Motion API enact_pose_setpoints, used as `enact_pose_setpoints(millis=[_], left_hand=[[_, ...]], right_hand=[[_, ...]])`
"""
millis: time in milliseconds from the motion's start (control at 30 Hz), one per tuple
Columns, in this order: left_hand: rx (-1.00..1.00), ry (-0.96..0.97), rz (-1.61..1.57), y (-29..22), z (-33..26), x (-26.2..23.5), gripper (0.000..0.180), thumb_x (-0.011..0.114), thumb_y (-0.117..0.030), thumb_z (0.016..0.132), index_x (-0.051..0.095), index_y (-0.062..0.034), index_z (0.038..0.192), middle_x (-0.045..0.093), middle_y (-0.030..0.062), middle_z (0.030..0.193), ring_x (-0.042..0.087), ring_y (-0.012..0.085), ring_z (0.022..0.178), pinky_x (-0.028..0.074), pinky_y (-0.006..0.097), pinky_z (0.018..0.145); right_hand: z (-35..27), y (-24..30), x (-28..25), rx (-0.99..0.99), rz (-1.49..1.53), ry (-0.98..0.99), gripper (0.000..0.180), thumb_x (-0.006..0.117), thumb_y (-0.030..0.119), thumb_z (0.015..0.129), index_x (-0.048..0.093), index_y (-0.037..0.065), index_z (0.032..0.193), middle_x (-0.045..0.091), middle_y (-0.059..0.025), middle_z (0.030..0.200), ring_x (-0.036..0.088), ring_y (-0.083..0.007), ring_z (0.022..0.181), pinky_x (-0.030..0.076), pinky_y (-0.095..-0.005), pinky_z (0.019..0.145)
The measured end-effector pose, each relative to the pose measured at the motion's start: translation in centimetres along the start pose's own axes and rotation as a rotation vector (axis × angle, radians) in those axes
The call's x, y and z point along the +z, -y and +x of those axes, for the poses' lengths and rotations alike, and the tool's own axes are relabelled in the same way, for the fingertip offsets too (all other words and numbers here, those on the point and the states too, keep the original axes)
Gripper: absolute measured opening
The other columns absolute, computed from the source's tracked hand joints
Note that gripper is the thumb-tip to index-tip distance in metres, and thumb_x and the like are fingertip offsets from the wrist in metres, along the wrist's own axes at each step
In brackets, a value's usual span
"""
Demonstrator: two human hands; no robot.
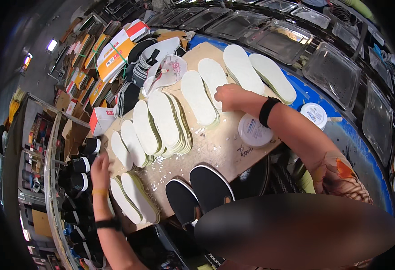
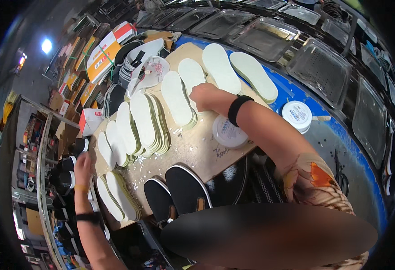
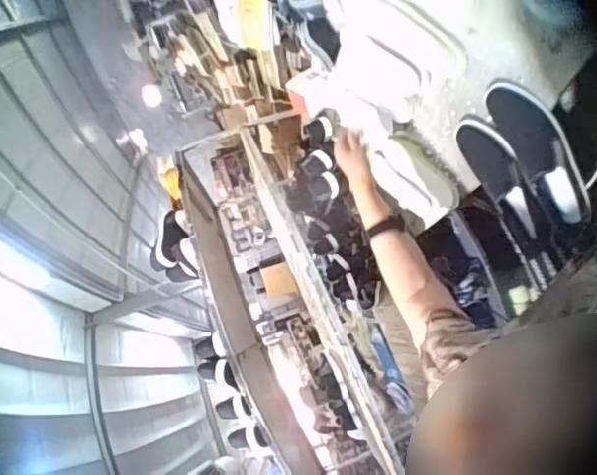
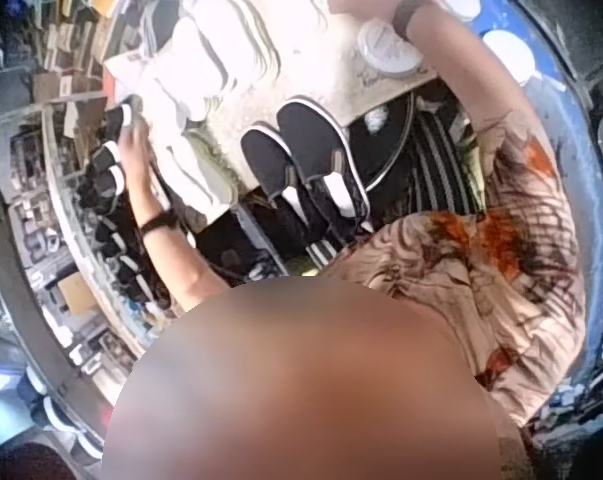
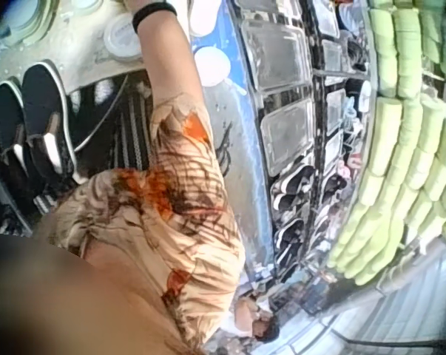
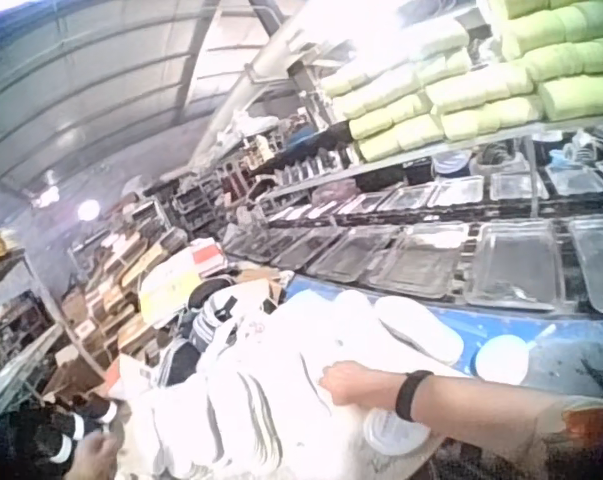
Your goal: The person trims the edges of shoes using shears, inserts insoles into them by hand, and places the finished shoes onto a moving conveyor tray. They then retrieve more insoles from a higher shelf and arrange them on the workbench.
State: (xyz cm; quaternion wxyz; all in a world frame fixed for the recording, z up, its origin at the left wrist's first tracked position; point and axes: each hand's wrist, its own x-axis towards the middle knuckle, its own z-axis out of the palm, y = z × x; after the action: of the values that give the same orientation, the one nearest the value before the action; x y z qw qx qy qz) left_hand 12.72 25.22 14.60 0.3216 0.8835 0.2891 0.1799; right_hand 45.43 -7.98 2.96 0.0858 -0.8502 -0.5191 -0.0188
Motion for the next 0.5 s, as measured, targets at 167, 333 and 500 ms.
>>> enact_pose_setpoints(millis=[167, 333, 500], left_hand=[[0.545, 0.385, -0.008, -12.2, 3.8, 19.0, 0.044, 0.059, -0.028, 0.079, 0.053, 0.0005, 0.112, 0.058, 0.0192, 0.104, 0.056, 0.0306, 0.096, 0.043, 0.033, 0.085], [0.528, 0.475, 0.650, -15.8, 2.6, 27.7, 0.061, 0.068, -0.040, 0.068, 0.050, -0.0019, 0.112, 0.048, 0.0206, 0.115, 0.047, 0.0354, 0.107, 0.039, 0.038, 0.092], [0.521, 0.492, 0.466, -12.8, 3.2, 27.6, 0.060, 0.068, -0.039, 0.067, 0.052, -0.0016, 0.112, 0.049, 0.0202, 0.115, 0.048, 0.0346, 0.106, 0.039, 0.038, 0.092]], right_hand=[[0.0, 0.6, -0.8, 0.108, 0.066, 0.146, 0.021, 0.060, 0.016, 0.061, 0.062, 0.004, 0.078, 0.058, -0.0134, 0.087, 0.057, -0.0301, 0.084, 0.047, -0.0399, 0.070], [-2.6, 1.0, 0.5, 0.011, 0.058, 0.036, 0.017, 0.057, 0.011, 0.063, 0.062, 0.005, 0.078, 0.059, -0.0133, 0.085, 0.058, -0.0299, 0.083, 0.047, -0.0387, 0.071], [-4.0, 1.0, 2.7, -0.183, 0.085, -0.401, 0.007, 0.054, 0.010, 0.063, 0.060, 0.006, 0.061, 0.058, -0.0126, 0.069, 0.058, -0.0295, 0.067, 0.047, -0.0385, 0.063]])
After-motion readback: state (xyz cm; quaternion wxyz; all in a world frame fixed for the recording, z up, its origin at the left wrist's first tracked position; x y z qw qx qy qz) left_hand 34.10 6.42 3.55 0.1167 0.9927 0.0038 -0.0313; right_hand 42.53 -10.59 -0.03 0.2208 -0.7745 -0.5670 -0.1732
